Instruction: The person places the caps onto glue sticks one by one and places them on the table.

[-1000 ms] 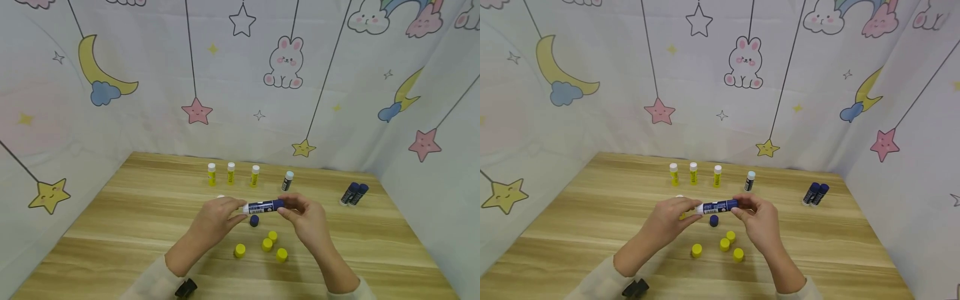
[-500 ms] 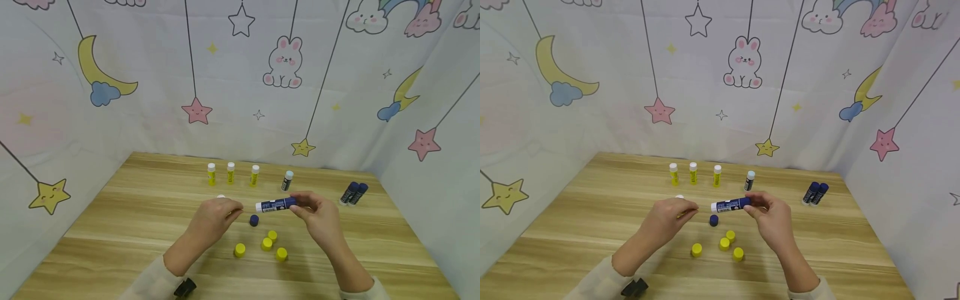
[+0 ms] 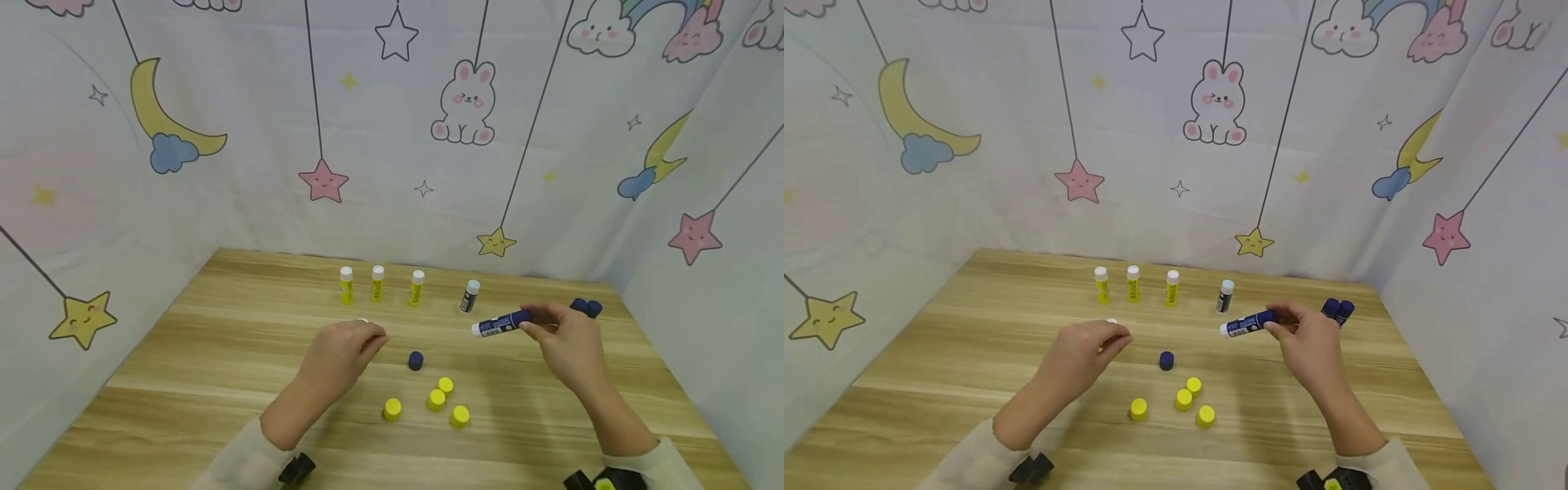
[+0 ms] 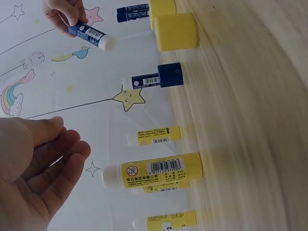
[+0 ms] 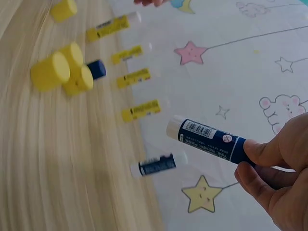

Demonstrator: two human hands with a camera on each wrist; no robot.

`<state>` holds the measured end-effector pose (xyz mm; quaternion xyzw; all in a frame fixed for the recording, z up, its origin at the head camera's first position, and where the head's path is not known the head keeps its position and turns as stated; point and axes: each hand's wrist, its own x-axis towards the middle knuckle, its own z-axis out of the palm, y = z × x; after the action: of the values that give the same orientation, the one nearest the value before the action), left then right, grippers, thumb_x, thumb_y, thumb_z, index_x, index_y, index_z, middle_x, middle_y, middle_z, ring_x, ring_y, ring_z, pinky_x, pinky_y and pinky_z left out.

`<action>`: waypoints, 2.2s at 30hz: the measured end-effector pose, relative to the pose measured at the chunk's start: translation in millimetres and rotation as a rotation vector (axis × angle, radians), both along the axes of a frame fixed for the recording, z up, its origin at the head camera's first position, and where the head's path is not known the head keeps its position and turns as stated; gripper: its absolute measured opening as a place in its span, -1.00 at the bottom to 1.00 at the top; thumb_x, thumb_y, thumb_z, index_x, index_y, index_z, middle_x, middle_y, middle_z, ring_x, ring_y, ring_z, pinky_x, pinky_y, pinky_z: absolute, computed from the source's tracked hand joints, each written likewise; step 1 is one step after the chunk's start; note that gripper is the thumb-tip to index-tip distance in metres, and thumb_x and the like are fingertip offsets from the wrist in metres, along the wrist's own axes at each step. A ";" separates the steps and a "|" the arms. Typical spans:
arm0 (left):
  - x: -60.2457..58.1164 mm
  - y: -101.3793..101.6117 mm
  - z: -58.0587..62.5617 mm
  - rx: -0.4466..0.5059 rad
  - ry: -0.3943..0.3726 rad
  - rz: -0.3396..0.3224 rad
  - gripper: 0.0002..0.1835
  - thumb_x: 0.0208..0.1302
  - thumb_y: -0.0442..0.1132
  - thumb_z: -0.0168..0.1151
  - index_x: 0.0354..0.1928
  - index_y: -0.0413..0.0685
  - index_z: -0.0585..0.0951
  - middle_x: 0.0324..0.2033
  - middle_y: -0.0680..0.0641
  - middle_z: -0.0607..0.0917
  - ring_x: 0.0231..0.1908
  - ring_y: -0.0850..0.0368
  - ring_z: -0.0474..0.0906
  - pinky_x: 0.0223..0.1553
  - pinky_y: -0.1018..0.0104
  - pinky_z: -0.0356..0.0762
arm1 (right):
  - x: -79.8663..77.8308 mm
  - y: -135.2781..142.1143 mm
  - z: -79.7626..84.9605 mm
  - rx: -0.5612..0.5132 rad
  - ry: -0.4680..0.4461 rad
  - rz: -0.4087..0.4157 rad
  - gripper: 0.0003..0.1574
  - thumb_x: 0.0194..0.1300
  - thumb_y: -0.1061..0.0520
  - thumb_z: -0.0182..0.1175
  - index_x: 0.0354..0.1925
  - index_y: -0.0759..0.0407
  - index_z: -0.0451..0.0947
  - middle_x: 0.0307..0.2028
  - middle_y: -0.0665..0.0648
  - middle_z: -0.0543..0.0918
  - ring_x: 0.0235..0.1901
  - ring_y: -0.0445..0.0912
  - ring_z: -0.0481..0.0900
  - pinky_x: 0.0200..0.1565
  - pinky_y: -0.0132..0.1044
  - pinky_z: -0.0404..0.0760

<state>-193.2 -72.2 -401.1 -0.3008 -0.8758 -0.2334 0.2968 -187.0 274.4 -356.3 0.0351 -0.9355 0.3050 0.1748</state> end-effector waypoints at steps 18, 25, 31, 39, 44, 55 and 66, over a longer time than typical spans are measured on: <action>-5.1 -9.1 -6.4 -0.052 0.043 0.039 -0.88 0.12 -0.35 0.54 -0.33 -0.01 0.77 -0.42 0.09 0.76 -0.42 0.24 0.67 -0.37 0.41 0.66 | -56.7 65.4 4.1 0.451 0.029 0.046 -0.68 0.26 0.34 0.35 -0.02 0.44 0.66 -0.22 0.40 0.74 -0.33 0.20 0.68 -0.33 0.05 0.62; -6.6 -12.7 -8.5 -0.051 0.037 0.042 -0.86 0.11 -0.36 0.55 -0.33 -0.01 0.76 -0.41 0.09 0.75 -0.39 0.20 0.67 -0.34 0.36 0.67 | -72.9 80.2 -3.3 0.574 -0.065 0.062 -0.66 0.26 0.33 0.34 0.01 0.45 0.64 -0.16 0.45 0.72 -0.26 0.29 0.68 -0.32 0.06 0.65; -7.2 -14.1 -9.6 -0.050 0.035 0.047 -0.88 0.13 -0.34 0.53 -0.35 0.01 0.75 -0.43 0.11 0.74 -0.39 0.21 0.65 -0.34 0.35 0.66 | -81.7 89.2 -8.4 0.657 -0.073 0.086 -0.67 0.23 0.34 0.36 -0.03 0.47 0.66 -0.20 0.44 0.72 -0.23 0.33 0.67 -0.19 0.18 0.64; -9.1 -13.0 -10.9 -0.074 0.068 0.045 -0.90 0.14 -0.33 0.53 -0.34 -0.02 0.75 -0.42 0.10 0.74 -0.36 0.20 0.64 -0.31 0.37 0.66 | -83.0 93.9 -11.1 0.655 -0.100 0.089 -0.66 0.25 0.33 0.34 -0.01 0.47 0.64 -0.18 0.47 0.69 -0.16 0.39 0.62 -0.12 0.24 0.61; -10.2 -11.0 -10.4 -0.089 0.102 0.031 -0.91 0.14 -0.33 0.53 -0.35 -0.04 0.76 -0.42 0.08 0.74 -0.35 0.18 0.63 -0.30 0.38 0.66 | -85.0 95.4 -13.3 0.691 -0.100 0.089 -0.66 0.26 0.32 0.33 -0.01 0.48 0.64 -0.18 0.48 0.70 -0.15 0.40 0.63 -0.07 0.26 0.58; -9.7 -10.1 -9.7 -0.125 0.110 0.027 -0.88 0.13 -0.29 0.55 -0.31 -0.05 0.76 -0.39 0.04 0.76 -0.30 0.12 0.66 -0.23 0.32 0.68 | -89.1 92.2 -15.5 0.742 -0.111 0.109 -0.60 0.12 0.46 0.19 -0.02 0.52 0.63 -0.24 0.44 0.72 -0.17 0.38 0.63 0.06 0.28 0.51; -7.5 -14.6 -8.1 -0.129 0.118 0.093 -0.74 0.11 -0.13 0.58 -0.22 -0.06 0.75 -0.25 0.00 0.77 -0.19 0.06 0.67 -0.11 0.25 0.68 | -87.0 87.9 -15.1 0.699 -0.106 0.076 -0.54 0.14 0.48 0.12 0.04 0.55 0.59 -0.13 0.53 0.67 -0.06 0.44 0.59 0.12 0.32 0.47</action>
<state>-200.6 -86.8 -409.1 -0.2917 -0.8829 -0.1445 0.3384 -274.0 362.3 -371.4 0.1116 -0.9891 -0.0257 0.0922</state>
